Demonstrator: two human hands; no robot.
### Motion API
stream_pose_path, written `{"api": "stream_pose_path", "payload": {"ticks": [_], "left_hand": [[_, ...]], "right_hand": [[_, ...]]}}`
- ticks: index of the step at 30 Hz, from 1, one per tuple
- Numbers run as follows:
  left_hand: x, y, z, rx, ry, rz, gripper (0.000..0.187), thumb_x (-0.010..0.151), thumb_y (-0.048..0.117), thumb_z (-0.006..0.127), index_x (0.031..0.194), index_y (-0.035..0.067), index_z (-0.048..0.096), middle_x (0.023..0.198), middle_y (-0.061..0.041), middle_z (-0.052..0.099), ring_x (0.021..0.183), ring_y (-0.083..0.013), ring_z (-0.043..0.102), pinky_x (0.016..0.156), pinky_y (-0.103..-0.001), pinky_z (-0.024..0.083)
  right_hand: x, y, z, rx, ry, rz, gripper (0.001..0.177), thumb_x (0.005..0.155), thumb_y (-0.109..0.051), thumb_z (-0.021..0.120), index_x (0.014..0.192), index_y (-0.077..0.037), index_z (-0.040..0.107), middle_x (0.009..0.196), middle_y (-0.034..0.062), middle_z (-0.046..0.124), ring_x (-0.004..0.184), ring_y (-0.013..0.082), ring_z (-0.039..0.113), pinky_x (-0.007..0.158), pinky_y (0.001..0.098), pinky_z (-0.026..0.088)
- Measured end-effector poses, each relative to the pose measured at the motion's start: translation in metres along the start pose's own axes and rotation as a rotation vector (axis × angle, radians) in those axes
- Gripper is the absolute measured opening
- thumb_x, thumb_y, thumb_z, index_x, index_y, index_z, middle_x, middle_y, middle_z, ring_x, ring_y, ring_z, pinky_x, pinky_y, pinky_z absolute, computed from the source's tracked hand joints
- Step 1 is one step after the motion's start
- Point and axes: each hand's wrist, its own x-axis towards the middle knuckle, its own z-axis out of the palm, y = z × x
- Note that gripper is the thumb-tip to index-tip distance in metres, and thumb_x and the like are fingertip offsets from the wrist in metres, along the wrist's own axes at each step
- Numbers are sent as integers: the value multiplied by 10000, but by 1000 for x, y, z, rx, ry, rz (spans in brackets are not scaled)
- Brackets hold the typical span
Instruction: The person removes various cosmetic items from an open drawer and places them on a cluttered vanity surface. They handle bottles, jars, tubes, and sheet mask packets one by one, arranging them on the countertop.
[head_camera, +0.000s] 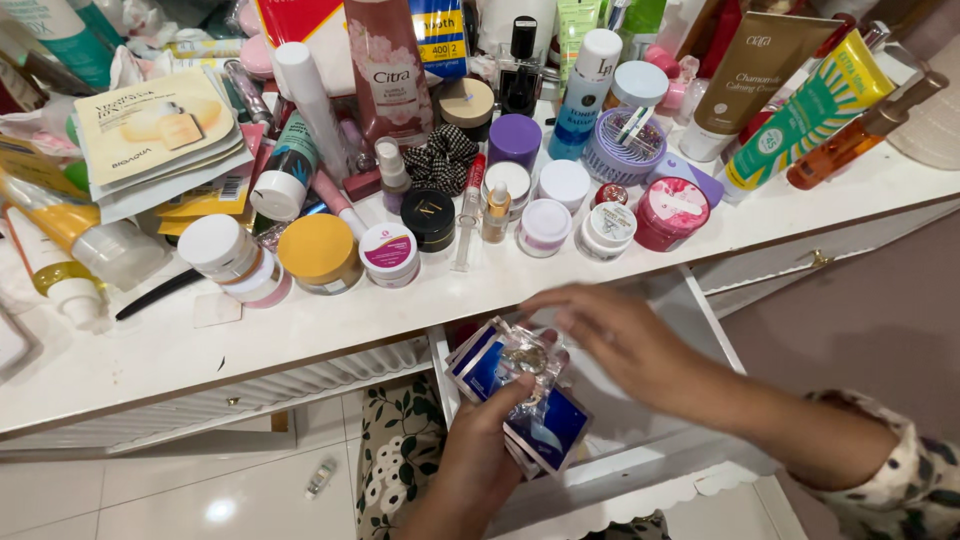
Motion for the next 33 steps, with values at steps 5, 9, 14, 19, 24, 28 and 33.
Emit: {"api": "stream_pose_path", "payload": {"ticks": [5,9,14,19,24,28,33], "left_hand": [[6,-7,-14,-39,89,-60,437,897,107,664,1312,8,571,1067,-145,714,903,-261,741,794,-439,628],[5,-6,-11,-30,120,-47,441,873,105,662,1304,62,577,1065,-129,720,889,-244,749,774,-430,632],[3,-5,-9,-13,95,-23,434,863,99,659,1287,82,570,1029,-112,714,866,-248,738,734,-424,619],[9,-11,-19,-52,48,-34,365,916,133,631,1264,34,587,1014,-116,701,848,-227,724,726,-394,614],[11,-14,-26,-87,-16,-65,342,964,178,605,1262,12,593,1027,-114,700,862,-214,709,735,-390,596],[8,-10,-21,-69,-28,-87,395,951,254,592,1286,46,583,1058,-124,714,913,-246,735,786,-417,611],[4,-4,-11,-81,27,-144,488,957,361,584,1318,32,585,1126,-148,735,981,-276,747,841,-445,618]], "right_hand": [[-1,-20,12,-69,-58,33,336,1014,-112,515,1321,-106,651,1125,112,672,978,247,693,837,340,544],[3,-23,8,-80,-120,-30,363,1027,-116,533,1386,-103,588,1211,122,640,1141,264,656,955,362,510],[-4,-26,18,-158,-206,16,498,1016,-174,562,1504,-124,475,1382,158,506,1264,300,577,1019,384,486],[-10,-27,21,-185,-282,23,734,922,-281,729,1552,-101,396,1407,174,461,1275,339,533,1018,400,460],[-10,-23,24,-245,-283,25,684,888,-196,736,1501,-98,447,1363,166,497,1235,347,550,983,418,479],[-8,-14,29,-281,-190,-48,523,907,-106,680,1415,-94,553,1253,149,595,1118,330,643,914,402,539],[-6,-3,19,-193,-111,-67,495,882,-42,656,1370,-93,591,1187,128,670,1073,285,707,893,366,573]]}}
